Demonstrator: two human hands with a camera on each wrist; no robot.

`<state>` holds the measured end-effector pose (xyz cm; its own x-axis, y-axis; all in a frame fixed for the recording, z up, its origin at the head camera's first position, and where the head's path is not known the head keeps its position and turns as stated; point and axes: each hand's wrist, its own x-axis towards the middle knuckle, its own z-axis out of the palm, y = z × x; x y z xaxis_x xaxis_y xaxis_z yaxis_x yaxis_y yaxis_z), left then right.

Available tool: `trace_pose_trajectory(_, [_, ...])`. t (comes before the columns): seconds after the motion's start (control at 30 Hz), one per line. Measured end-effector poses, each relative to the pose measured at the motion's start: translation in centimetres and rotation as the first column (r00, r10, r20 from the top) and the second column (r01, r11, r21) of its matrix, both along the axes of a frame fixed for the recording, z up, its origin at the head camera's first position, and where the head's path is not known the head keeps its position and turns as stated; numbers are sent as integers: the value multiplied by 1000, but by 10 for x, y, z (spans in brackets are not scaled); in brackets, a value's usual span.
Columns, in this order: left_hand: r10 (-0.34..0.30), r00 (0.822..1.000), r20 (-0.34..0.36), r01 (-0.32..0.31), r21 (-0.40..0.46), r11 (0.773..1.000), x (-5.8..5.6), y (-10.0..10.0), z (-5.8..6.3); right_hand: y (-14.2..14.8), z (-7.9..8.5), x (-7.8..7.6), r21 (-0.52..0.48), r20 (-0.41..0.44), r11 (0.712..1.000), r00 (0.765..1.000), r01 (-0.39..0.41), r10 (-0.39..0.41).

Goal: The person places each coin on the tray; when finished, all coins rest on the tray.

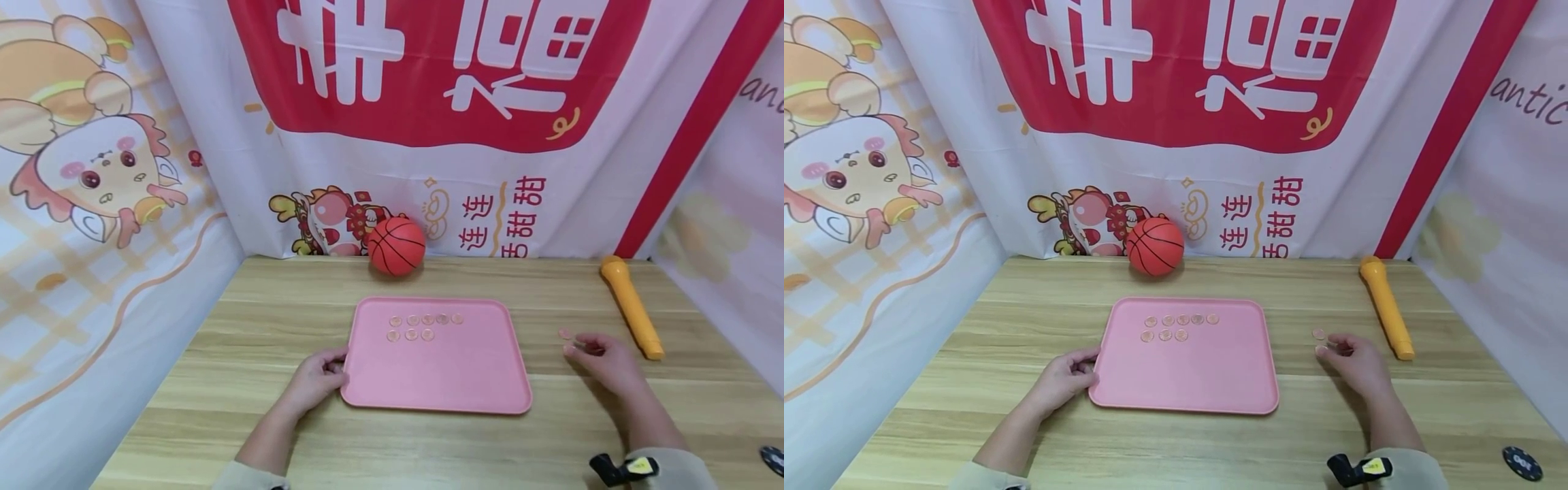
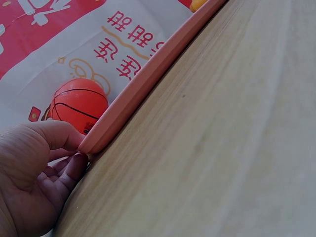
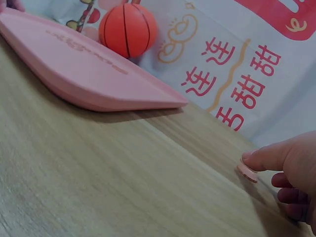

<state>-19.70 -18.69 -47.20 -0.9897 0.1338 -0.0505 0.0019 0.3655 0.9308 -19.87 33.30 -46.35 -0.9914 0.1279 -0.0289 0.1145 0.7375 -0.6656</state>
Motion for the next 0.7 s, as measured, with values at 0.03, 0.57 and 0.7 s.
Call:
trace_pose_trajectory(0.03, [0, 1000, 0, 0, 1, 1000, 0, 0, 0, 0, 0, 0, 10, 5, 1000, 1000, -8, 7])
trace_pose_trajectory(0.57, [-8, 1000, -5, 8, -5, 1000, 0, -1, 0, -3, 3, -9, 93, 118, 996, 993, -4, -7])
trace_pose_trajectory(0.7, [-4, 1000, -3, 4, 0, 1000, 0, -1, 0, -2, 6, -11, 93, 143, 996, 990, -14, 1])
